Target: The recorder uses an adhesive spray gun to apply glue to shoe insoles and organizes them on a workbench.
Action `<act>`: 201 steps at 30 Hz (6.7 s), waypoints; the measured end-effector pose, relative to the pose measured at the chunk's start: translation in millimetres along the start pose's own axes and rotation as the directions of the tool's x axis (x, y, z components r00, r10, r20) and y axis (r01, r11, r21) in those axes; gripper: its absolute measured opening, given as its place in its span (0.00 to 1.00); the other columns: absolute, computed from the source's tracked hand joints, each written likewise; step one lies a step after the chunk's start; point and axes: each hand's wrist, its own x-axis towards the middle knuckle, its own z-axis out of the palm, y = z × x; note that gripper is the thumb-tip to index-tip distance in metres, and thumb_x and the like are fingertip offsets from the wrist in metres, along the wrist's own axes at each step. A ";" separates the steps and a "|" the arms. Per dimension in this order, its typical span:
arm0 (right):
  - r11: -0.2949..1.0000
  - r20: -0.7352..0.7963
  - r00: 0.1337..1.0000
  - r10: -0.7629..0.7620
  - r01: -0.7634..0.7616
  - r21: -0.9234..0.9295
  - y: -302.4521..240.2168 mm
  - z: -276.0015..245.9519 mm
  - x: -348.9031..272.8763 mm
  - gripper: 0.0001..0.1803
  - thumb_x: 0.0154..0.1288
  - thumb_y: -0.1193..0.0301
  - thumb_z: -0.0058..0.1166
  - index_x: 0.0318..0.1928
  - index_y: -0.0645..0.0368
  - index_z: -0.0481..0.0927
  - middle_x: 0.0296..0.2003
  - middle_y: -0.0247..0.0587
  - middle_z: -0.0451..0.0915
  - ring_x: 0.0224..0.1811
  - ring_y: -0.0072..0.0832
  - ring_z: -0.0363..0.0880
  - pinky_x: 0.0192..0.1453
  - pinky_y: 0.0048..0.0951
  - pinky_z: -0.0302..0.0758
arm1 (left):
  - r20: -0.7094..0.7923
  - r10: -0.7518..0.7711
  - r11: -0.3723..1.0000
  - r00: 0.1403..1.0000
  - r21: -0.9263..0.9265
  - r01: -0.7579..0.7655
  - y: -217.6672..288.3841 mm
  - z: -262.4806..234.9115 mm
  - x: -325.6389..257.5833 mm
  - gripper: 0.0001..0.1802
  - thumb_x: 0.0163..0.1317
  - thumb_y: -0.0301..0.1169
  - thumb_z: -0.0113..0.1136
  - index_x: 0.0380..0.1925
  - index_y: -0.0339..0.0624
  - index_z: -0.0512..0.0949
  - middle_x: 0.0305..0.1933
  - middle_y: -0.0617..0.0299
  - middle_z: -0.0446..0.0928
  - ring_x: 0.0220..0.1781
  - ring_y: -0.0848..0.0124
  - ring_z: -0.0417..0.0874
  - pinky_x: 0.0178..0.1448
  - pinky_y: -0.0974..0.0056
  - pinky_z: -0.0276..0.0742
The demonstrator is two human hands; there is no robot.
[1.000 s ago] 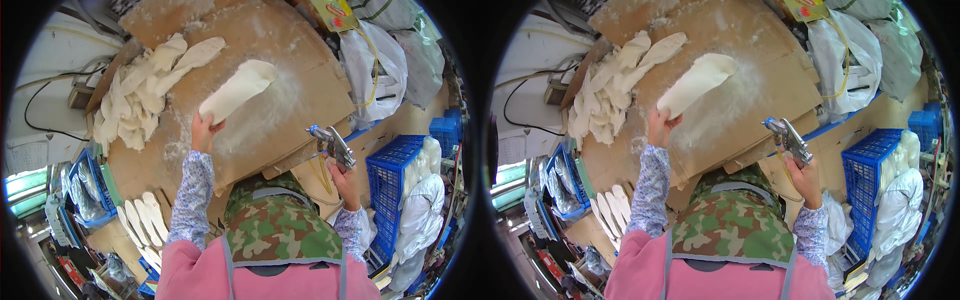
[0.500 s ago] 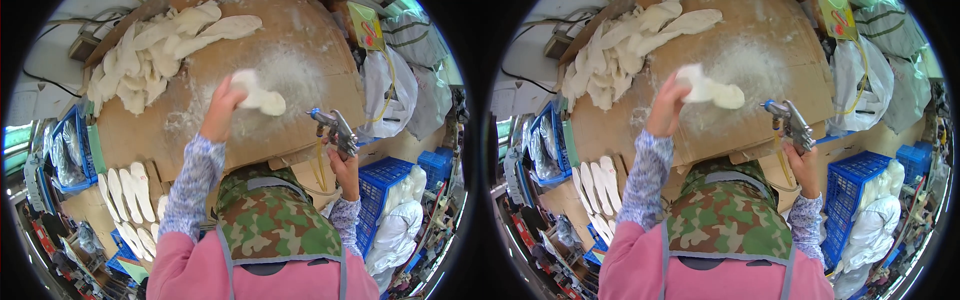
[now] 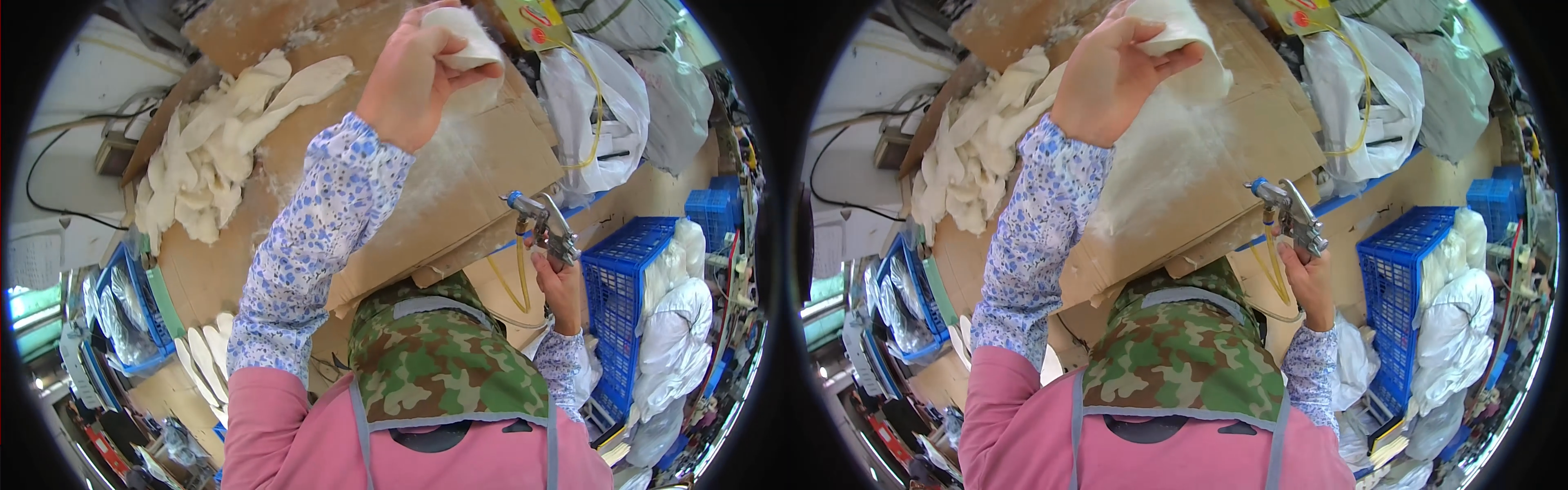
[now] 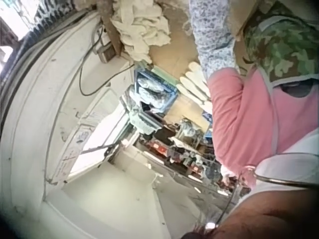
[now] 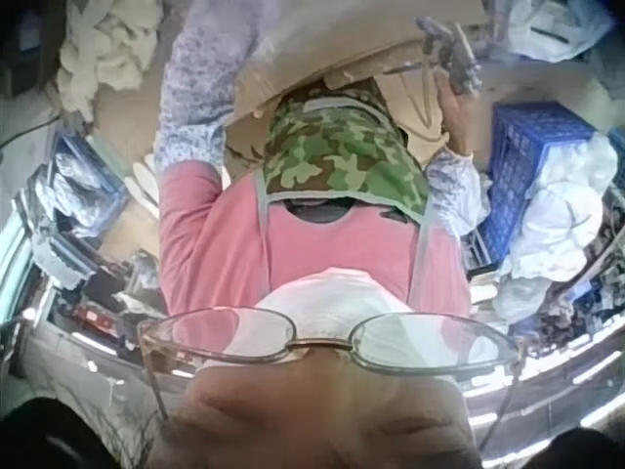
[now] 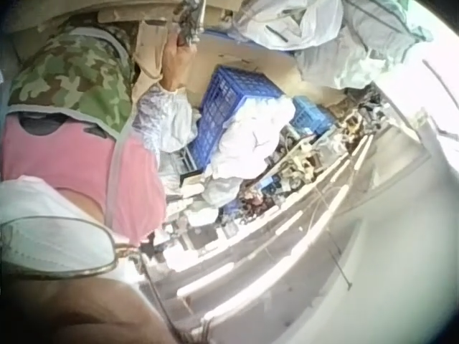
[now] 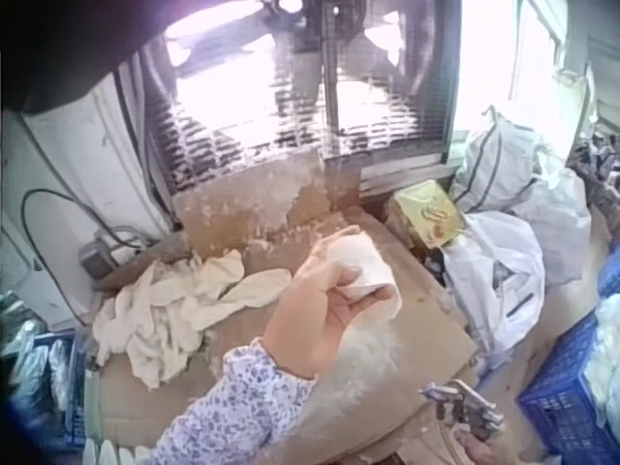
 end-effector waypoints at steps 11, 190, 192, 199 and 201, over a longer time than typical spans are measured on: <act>0.996 0.037 0.998 0.043 -0.040 -0.081 12.4 -8.8 5.0 0.13 0.63 0.81 0.53 0.48 0.64 0.79 0.24 0.17 0.65 0.24 0.10 0.54 0.27 0.19 0.51 | -0.397 -0.060 0.887 0.916 0.399 0.231 -45.8 -106.0 -114.2 0.32 0.55 0.23 0.45 0.64 0.39 0.61 0.59 0.53 0.70 0.55 0.63 0.75 0.50 0.59 0.76; 0.809 0.262 0.957 -0.125 0.251 -0.531 -12.7 125.0 21.6 0.11 0.64 0.77 0.52 0.47 0.62 0.72 0.26 0.48 0.74 0.26 0.38 0.73 0.33 0.32 0.71 | -0.758 0.267 0.655 0.595 0.596 0.465 -108.2 -219.3 -240.9 0.18 0.60 0.21 0.52 0.52 0.38 0.72 0.31 0.65 0.71 0.30 0.76 0.71 0.35 0.70 0.70; 0.810 0.251 0.954 -0.165 0.276 -0.517 -7.6 120.0 25.0 0.11 0.64 0.77 0.52 0.47 0.62 0.72 0.26 0.48 0.73 0.26 0.38 0.73 0.33 0.32 0.71 | -0.763 0.264 0.659 0.590 0.589 0.468 -108.6 -220.3 -242.1 0.18 0.59 0.22 0.52 0.52 0.38 0.73 0.31 0.66 0.70 0.30 0.77 0.71 0.36 0.71 0.70; 0.854 0.153 0.971 -0.183 0.234 -0.465 7.5 98.7 35.4 0.09 0.63 0.77 0.52 0.44 0.62 0.72 0.21 0.42 0.69 0.21 0.31 0.69 0.29 0.30 0.68 | -0.747 0.279 0.627 0.604 0.618 0.474 -108.8 -220.2 -242.3 0.18 0.60 0.22 0.53 0.51 0.38 0.72 0.32 0.66 0.69 0.32 0.77 0.69 0.37 0.71 0.69; 0.853 0.136 0.971 -0.195 0.236 -0.466 10.0 92.5 36.2 0.09 0.63 0.77 0.53 0.43 0.62 0.72 0.20 0.41 0.68 0.21 0.30 0.68 0.28 0.29 0.68 | -0.743 0.279 0.633 0.608 0.619 0.465 -109.2 -221.7 -242.5 0.18 0.60 0.22 0.53 0.51 0.37 0.72 0.32 0.66 0.69 0.32 0.77 0.69 0.38 0.71 0.69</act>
